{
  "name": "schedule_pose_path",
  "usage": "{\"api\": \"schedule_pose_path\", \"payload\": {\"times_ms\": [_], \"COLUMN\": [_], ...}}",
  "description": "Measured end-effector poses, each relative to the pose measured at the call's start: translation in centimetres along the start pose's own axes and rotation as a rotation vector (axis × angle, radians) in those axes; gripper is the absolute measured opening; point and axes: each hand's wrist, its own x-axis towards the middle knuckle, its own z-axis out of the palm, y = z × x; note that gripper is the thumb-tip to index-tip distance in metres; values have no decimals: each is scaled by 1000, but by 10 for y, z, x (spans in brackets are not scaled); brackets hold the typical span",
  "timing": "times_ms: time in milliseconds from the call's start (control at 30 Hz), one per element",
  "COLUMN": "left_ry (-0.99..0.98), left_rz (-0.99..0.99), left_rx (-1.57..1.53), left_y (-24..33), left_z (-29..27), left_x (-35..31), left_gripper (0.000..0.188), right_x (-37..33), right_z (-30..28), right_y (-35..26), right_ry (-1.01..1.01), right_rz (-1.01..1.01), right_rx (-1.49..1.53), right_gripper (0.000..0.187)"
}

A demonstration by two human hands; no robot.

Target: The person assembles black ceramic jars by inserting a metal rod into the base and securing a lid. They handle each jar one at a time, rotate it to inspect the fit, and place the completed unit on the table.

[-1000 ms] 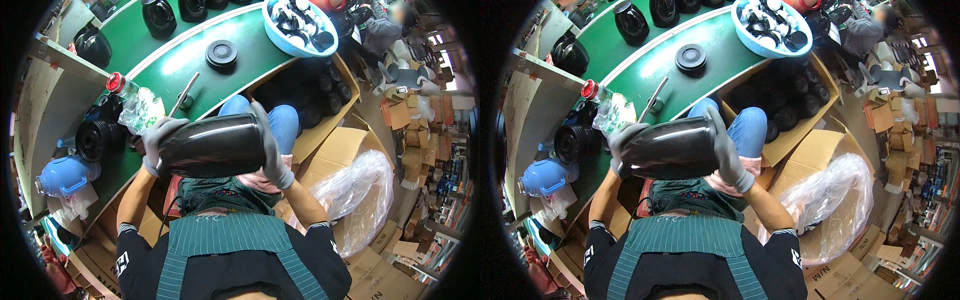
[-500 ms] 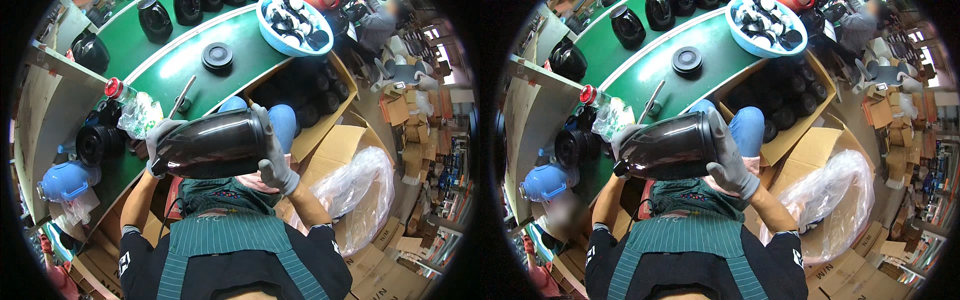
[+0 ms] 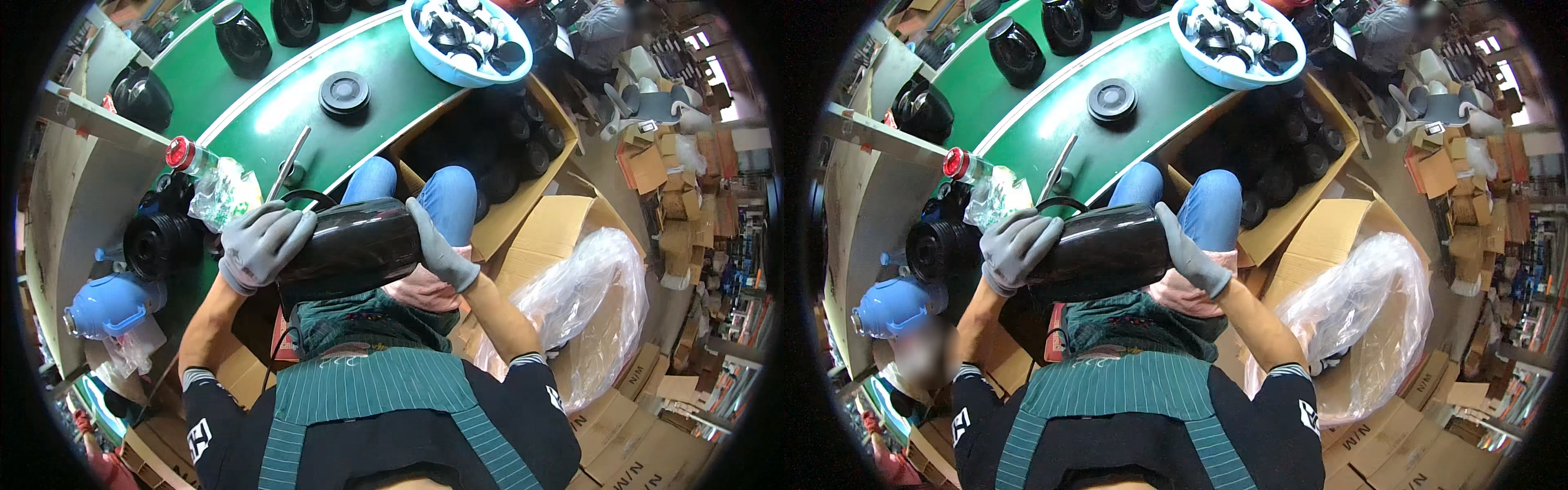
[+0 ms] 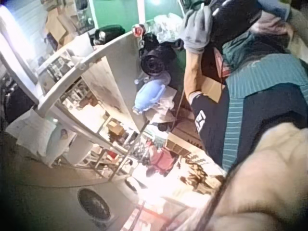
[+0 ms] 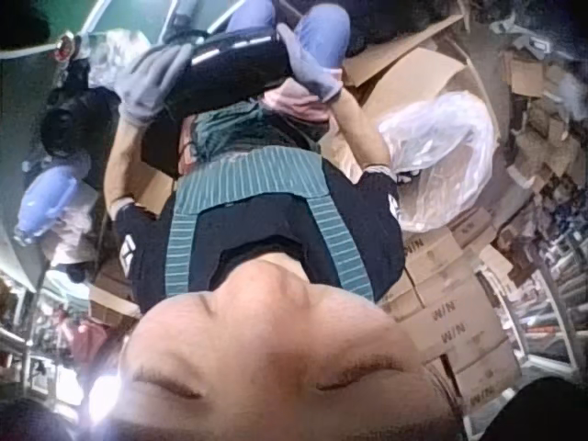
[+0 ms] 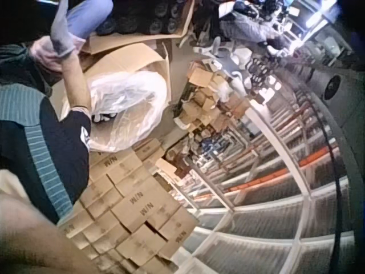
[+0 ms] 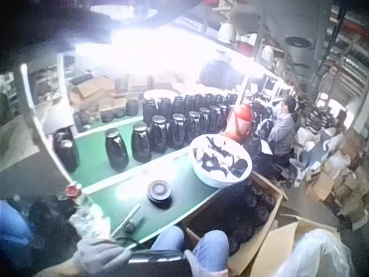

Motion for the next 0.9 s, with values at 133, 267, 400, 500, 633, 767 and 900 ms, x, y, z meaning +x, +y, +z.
{"api": "schedule_pose_path", "payload": {"times_ms": [133,267,400,500,633,767,900], "left_ry": [49,162,114,72,28,-25,75], "left_rz": [-249,-850,-1134,-1170,-964,-260,-446], "left_rx": [-266,-787,-1299,-1364,-881,-157,-353], "left_y": [-10,-10,-4,-4,0,-11,-12], "left_z": [6,46,76,76,37,-12,15], "left_x": [-8,-49,-77,-76,-24,20,6], "left_gripper": [43,43,43,42,42,53,47], "right_x": [-8,-33,-23,-15,-19,0,-16], "right_z": [0,24,21,25,45,0,22], "right_y": [-35,-46,-43,-44,-40,31,-44], "right_ry": [-68,-44,-114,-106,-29,150,-43], "right_rz": [136,-610,-1005,-1065,-809,-794,-200], "right_rx": [-176,-492,-725,-692,-246,-653,-119], "right_gripper": [74,102,118,115,100,83,81]}}
